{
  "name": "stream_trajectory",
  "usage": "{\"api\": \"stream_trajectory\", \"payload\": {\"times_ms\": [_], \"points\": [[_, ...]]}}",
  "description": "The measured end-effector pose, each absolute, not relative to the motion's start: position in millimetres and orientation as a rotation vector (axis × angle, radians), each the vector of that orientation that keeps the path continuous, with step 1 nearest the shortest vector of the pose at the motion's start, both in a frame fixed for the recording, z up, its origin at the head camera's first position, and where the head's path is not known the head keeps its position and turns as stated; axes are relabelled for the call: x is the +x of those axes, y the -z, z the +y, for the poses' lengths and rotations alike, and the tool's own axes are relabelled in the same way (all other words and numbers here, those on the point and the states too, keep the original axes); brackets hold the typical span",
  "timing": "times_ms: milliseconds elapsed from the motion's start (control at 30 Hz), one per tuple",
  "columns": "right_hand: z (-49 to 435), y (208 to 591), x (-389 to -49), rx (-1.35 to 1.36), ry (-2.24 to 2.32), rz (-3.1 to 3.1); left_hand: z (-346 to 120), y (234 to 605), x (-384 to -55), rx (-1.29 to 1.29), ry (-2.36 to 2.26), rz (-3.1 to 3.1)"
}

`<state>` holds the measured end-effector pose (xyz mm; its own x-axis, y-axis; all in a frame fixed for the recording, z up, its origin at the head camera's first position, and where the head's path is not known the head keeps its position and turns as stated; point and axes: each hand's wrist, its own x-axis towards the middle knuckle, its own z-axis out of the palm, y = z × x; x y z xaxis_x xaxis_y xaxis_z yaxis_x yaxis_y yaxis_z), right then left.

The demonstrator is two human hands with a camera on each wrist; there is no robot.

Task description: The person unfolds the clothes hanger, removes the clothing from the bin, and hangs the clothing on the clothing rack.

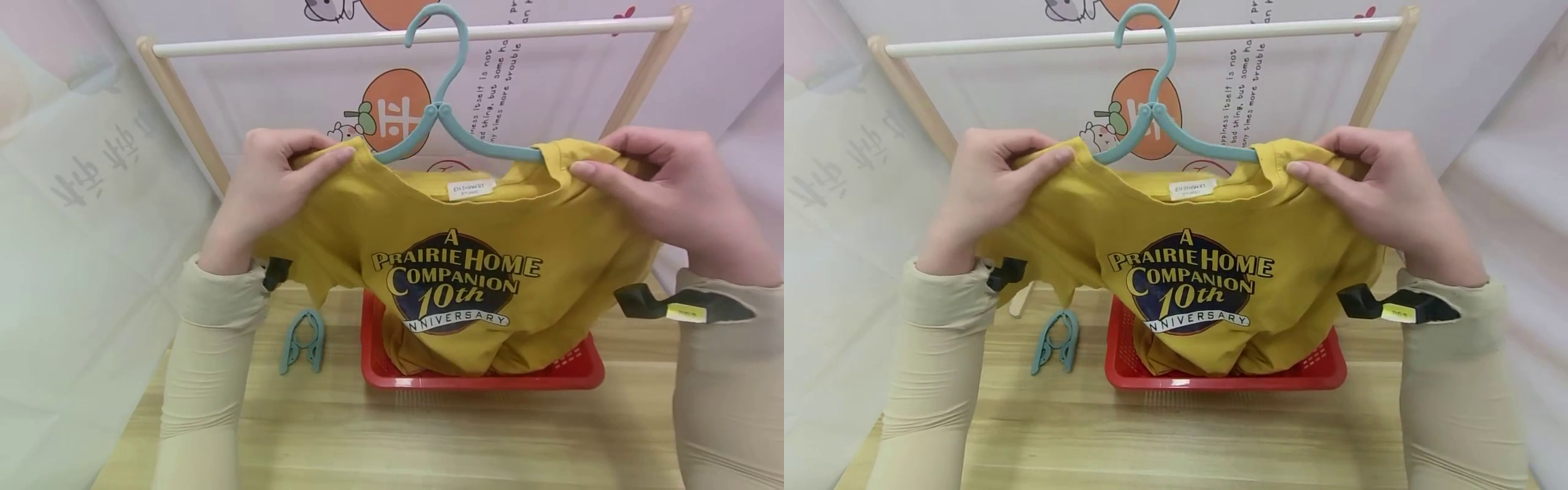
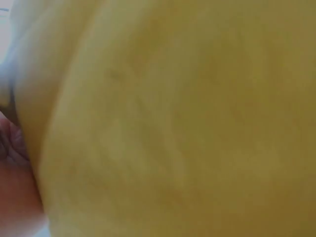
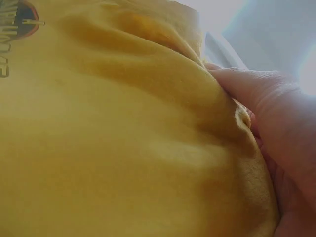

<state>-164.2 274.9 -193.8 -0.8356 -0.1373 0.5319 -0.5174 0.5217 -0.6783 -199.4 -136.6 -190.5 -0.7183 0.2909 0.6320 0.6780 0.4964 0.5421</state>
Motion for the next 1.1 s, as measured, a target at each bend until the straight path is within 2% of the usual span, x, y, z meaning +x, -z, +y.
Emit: {"api": "stream_trajectory", "payload": {"times_ms": [267,400,533,867,1100], "points": [[282.7,188.4,-161.6,0.526,-1.338,-2.230,-157.2,186.7,-202.0,-0.720,1.118,-2.339],[283.5,183.5,-159.4,0.519,-1.380,-2.159,-164.7,184.3,-203.6,-0.704,1.309,-2.127],[281.4,177.5,-158.3,0.474,-1.350,-2.160,-171.2,182.2,-204.5,-0.737,1.296,-1.947],[278.9,181.3,-162.4,0.515,-1.196,-2.408,-195.0,190.6,-207.7,-0.515,1.443,-1.946],[263.1,185.2,-168.1,0.581,-1.223,-2.396,-202.2,206.3,-214.8,-0.464,1.572,-1.937]]}}
